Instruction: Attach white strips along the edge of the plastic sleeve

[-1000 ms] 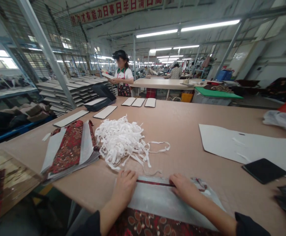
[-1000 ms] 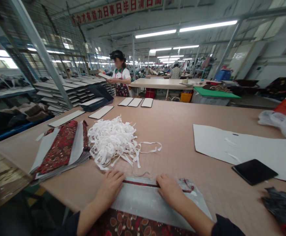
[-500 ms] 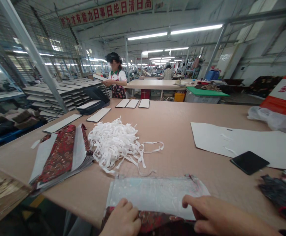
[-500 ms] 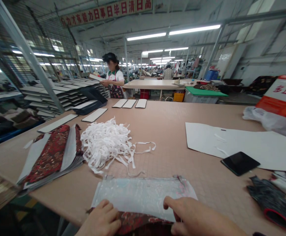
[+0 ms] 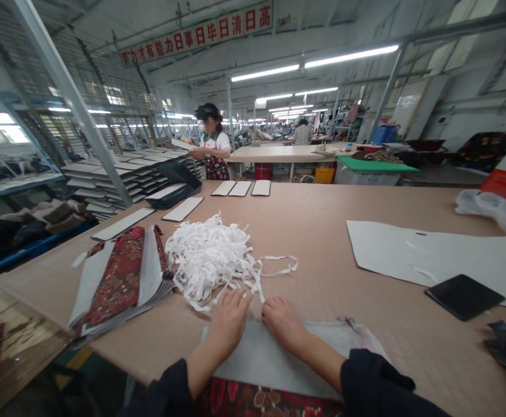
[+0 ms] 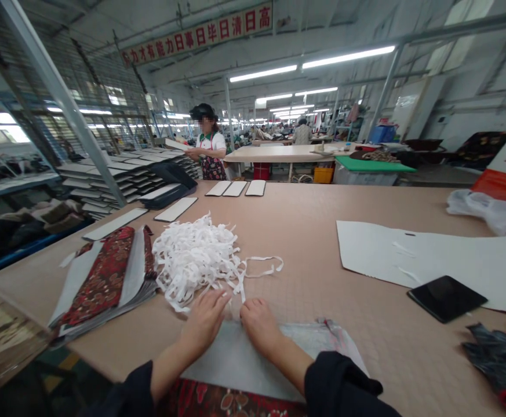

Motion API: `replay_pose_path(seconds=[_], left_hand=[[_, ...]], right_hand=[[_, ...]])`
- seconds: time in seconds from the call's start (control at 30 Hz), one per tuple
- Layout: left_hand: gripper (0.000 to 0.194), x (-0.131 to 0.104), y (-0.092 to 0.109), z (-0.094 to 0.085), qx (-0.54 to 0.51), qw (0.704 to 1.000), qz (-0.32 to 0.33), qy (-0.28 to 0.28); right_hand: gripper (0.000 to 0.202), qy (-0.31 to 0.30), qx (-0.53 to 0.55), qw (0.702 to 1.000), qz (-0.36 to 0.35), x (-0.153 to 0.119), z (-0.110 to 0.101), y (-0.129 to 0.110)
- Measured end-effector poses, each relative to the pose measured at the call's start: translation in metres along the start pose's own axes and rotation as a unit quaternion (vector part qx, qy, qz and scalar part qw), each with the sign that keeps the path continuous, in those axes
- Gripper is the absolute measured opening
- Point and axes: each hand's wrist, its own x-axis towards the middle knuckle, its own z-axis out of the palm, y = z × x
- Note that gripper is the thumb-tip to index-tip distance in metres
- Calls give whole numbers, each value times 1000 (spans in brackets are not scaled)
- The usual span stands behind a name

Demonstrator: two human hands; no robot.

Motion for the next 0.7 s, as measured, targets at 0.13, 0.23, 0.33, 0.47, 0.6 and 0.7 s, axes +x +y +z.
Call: replay_pose_path(seconds=[0.13, 0.23, 0.33, 0.47, 0.6, 0.7], left_hand=[[48, 14, -53, 19, 109, 992, -45, 39], [56, 19, -80, 24, 157, 985, -59, 29], [61, 25, -86, 25, 176, 983, -37, 21], [59, 28, -78, 23, 183, 982, -26, 31], [54, 24, -69, 14, 175, 983, -18, 53], [58, 24, -63, 9, 171, 984, 5, 57]], right_hand=[[15, -40, 208, 975, 60, -16, -28, 29], [16, -73, 327, 931, 143, -39, -47, 68], [15, -113, 329, 920, 180, -57, -55, 102], [17, -101, 179, 970, 130, -47, -56, 110], [20, 9, 149, 983, 110, 10, -49, 84], [18, 73, 158, 975, 135, 59, -32, 56]])
